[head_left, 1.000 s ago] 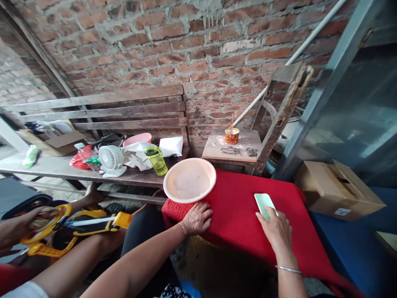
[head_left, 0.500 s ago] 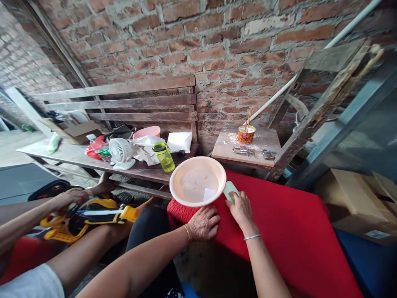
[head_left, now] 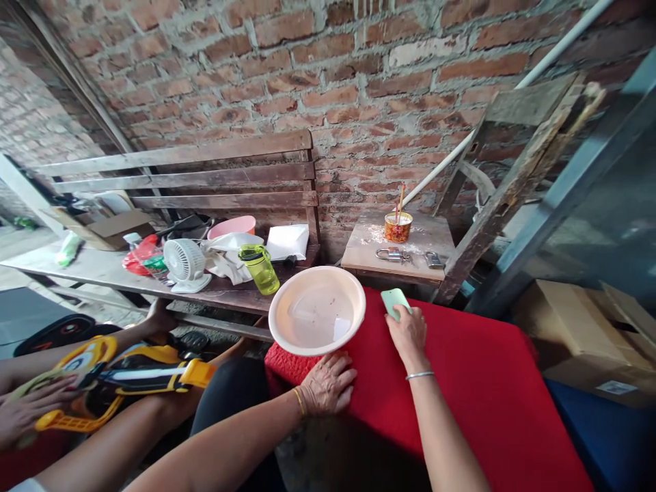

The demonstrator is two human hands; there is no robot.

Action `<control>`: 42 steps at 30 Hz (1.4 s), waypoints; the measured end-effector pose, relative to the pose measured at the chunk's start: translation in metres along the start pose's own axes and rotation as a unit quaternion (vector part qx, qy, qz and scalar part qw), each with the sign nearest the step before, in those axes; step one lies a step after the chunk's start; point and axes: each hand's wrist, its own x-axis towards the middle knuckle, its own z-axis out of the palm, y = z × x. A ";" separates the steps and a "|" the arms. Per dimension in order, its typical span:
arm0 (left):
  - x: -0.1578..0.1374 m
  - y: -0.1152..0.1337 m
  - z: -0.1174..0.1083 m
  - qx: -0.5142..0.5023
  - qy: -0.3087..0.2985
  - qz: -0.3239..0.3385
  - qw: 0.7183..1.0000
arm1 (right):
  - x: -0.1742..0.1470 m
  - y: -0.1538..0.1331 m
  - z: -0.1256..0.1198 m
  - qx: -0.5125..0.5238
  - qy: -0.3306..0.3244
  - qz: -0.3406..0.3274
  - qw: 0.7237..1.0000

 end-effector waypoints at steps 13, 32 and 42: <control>-0.001 -0.001 0.007 0.004 0.011 -0.002 1.000 | 0.030 0.184 -0.095 -0.064 0.043 0.252 0.965; 0.002 -0.001 0.008 0.005 0.032 0.000 0.999 | 0.001 0.106 -0.052 -0.026 -0.007 0.049 0.998; 0.001 0.001 0.007 0.029 0.019 0.000 0.999 | -0.034 0.307 -0.111 0.067 0.126 0.336 0.931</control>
